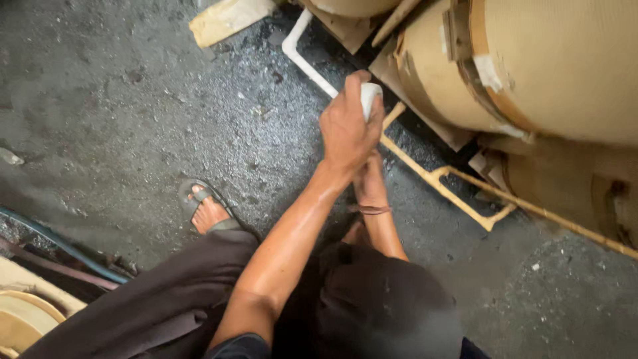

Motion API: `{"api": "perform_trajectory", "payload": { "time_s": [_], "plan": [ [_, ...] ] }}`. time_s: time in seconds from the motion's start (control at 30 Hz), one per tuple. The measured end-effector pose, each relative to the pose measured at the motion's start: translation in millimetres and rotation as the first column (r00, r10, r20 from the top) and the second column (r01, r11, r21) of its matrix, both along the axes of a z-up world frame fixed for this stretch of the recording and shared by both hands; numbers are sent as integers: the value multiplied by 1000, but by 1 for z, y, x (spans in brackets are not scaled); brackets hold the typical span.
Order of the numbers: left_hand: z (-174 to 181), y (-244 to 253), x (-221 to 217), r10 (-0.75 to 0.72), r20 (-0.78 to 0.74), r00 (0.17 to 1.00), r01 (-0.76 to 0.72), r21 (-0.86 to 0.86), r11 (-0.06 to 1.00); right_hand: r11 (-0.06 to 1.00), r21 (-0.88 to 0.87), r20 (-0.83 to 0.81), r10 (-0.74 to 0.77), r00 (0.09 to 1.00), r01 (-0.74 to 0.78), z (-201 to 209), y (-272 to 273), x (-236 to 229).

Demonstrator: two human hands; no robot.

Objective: The person squats on the floor and applies white tape to the edges of a light-colored wooden frame. They unroll the tape, press it along the frame's edges, and smooth it down with their fingers. The person handles the tape roll and the frame directly.

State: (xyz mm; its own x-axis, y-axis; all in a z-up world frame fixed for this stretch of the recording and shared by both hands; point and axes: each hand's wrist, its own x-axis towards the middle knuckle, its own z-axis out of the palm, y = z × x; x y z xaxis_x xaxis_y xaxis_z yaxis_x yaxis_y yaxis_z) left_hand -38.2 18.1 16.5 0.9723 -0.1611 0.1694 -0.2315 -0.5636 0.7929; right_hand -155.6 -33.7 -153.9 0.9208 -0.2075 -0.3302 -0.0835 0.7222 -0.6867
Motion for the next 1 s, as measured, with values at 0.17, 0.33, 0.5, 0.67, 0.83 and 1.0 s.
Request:
{"api": "perform_trajectory", "payload": {
  "time_s": [0.17, 0.33, 0.5, 0.67, 0.83, 1.0],
  "plan": [
    [-29, -20, 29, 103, -237, 966, -51, 214, 975, 983, -130, -187, 102, 977, -127, -36, -55, 33],
    [-28, -29, 49, 101, -250, 963, -16, 323, 946, 953, -243, 17, 191, 981, -181, -59, -79, 76],
    [-15, -13, 27, 36, -121, 992, -22, 114, 993, 971, 231, 67, 41, 997, -56, -81, -61, 80],
    [-33, 11, -20, -289, -33, 957, 287, 288, 914, 923, 380, -175, -1, 985, 68, -87, -61, 27],
    [-37, 20, -55, -152, 76, 985, 157, -65, 985, 929, 337, -247, -69, 967, 153, -55, -46, -42],
    [-25, 17, -85, -89, -47, 995, 84, -100, 991, 914, 324, -269, -159, 950, 245, -19, -1, -49]
  ]
}}
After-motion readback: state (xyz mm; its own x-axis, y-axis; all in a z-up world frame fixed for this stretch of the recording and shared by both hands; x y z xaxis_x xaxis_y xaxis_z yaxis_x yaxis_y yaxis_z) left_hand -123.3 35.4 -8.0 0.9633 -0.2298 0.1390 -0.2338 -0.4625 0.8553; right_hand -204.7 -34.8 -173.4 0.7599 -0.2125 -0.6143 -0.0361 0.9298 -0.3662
